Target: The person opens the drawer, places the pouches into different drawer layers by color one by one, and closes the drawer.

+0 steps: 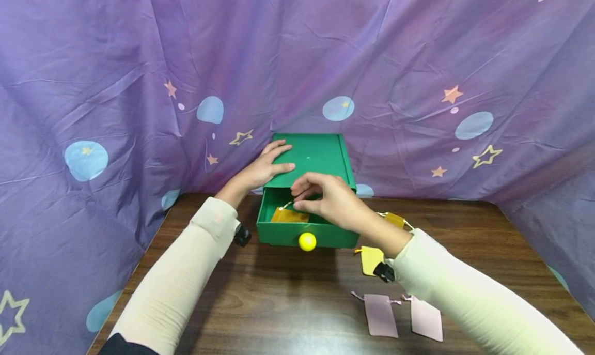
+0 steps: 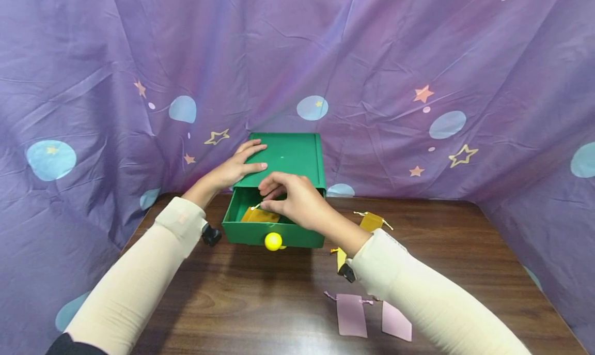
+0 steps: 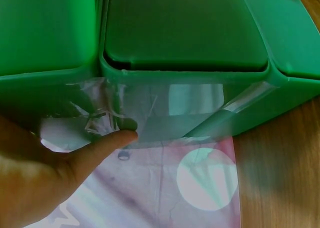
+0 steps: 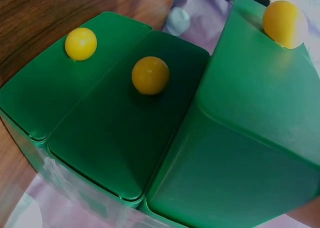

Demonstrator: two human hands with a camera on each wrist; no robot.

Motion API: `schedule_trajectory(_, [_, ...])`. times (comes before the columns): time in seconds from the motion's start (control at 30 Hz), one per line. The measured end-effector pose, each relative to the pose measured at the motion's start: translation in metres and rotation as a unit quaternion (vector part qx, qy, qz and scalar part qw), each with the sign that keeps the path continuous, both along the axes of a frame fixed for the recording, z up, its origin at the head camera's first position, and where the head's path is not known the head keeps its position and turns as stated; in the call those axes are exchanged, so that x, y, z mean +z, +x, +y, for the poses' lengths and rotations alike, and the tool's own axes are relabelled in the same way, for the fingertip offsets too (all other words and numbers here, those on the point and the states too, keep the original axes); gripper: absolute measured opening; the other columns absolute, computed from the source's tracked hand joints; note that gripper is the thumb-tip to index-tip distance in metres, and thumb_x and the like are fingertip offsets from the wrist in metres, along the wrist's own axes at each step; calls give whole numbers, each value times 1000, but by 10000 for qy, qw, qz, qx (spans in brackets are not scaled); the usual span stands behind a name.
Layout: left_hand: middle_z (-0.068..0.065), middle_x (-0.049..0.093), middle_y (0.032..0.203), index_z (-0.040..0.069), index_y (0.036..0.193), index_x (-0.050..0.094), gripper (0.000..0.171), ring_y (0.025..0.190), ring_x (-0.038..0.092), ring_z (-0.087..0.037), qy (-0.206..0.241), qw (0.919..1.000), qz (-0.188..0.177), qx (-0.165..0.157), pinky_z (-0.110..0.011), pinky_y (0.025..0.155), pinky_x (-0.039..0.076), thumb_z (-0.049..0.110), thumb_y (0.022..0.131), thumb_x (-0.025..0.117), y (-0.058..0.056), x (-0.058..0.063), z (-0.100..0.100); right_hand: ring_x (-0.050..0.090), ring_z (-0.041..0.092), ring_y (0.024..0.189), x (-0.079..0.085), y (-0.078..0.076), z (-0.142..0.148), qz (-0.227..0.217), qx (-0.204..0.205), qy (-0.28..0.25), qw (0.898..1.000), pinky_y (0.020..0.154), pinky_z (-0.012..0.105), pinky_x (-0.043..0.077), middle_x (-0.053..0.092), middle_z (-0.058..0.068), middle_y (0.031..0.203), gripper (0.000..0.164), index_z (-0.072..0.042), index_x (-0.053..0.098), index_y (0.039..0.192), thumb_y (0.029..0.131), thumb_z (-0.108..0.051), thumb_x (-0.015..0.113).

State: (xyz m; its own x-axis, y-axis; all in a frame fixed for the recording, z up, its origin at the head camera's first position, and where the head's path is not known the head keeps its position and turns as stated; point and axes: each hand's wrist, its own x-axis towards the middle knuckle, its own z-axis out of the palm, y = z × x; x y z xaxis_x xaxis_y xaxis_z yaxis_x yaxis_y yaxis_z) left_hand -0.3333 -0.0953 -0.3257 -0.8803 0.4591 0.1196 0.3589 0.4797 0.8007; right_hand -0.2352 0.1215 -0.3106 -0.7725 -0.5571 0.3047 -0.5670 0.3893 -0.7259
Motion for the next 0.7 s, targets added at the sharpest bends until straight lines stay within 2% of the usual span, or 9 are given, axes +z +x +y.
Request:
schedule_trajectory(0.5, [-10,10,173,5,161,33,66,159,6,-31,-17,10000,80,8,-51,127,13,25,104,61,0,-1,0,73,20,96,2,3,14,-93,-86,-280,9995,87,33,59,74,17,110,32,2,69,117,88,-6,82])
schedule_trajectory(0.7, [-11,10,172,4,161,33,67,159,6,-32,-30,9999,131,12,-50,128,12,23,103,62,1,1,1,74,18,96,4,4,24,-185,-269,-398,9987,86,31,59,74,16,109,34,0,69,118,88,-7,82])
